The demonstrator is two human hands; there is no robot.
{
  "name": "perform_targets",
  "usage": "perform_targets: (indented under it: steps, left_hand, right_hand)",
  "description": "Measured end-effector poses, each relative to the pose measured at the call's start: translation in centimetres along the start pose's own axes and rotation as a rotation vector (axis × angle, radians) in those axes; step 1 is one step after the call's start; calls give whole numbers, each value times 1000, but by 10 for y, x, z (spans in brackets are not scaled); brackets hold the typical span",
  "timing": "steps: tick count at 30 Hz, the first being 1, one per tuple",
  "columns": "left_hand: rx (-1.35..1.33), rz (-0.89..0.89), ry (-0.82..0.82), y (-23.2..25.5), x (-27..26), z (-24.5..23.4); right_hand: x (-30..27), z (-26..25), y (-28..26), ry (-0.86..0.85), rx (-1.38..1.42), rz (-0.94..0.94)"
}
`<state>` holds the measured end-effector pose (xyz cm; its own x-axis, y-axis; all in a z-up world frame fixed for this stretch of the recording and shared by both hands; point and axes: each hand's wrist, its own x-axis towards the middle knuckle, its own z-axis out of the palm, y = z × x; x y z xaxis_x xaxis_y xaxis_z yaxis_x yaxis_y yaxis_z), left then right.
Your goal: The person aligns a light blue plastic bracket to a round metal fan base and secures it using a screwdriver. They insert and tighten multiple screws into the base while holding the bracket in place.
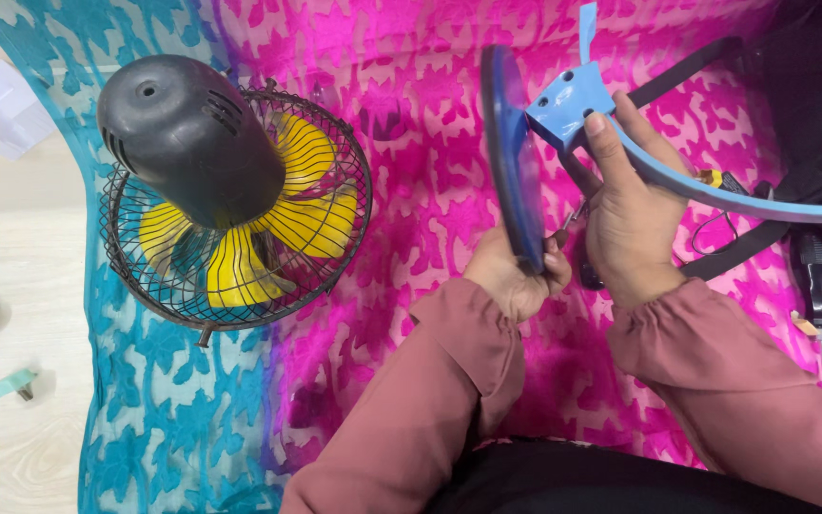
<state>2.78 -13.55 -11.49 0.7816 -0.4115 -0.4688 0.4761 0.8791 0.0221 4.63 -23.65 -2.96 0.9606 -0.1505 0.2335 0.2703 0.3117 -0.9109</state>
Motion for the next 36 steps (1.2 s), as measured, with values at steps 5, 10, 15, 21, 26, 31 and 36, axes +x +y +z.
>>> perform_targets:
  steps: [5, 10, 15, 21, 26, 31, 36]
  left_hand:
    - [488, 217, 299, -2, -33, 47]
    - [623, 345, 357, 3, -61, 66]
    - [663, 376, 366, 12, -67, 55]
    - [817, 837, 430, 26, -64, 48]
    - [867, 1034, 423, 47, -73, 43]
    - [953, 1133, 560, 56, -80, 44]
    - [845, 966, 641, 63, -78, 42]
  right_hand:
    - [-12, 14, 16, 4, 101, 40]
    - [-23, 18, 31, -42, -19, -48]
    - [-25, 26, 43, -106, -239, -278]
    - [-27, 36, 21, -341, -303, -221]
    - [-26, 54, 15, -491, 266, 156]
    - [-9, 49, 25, -491, -35, -38]
    - [0, 41, 56, -579, 35, -77]
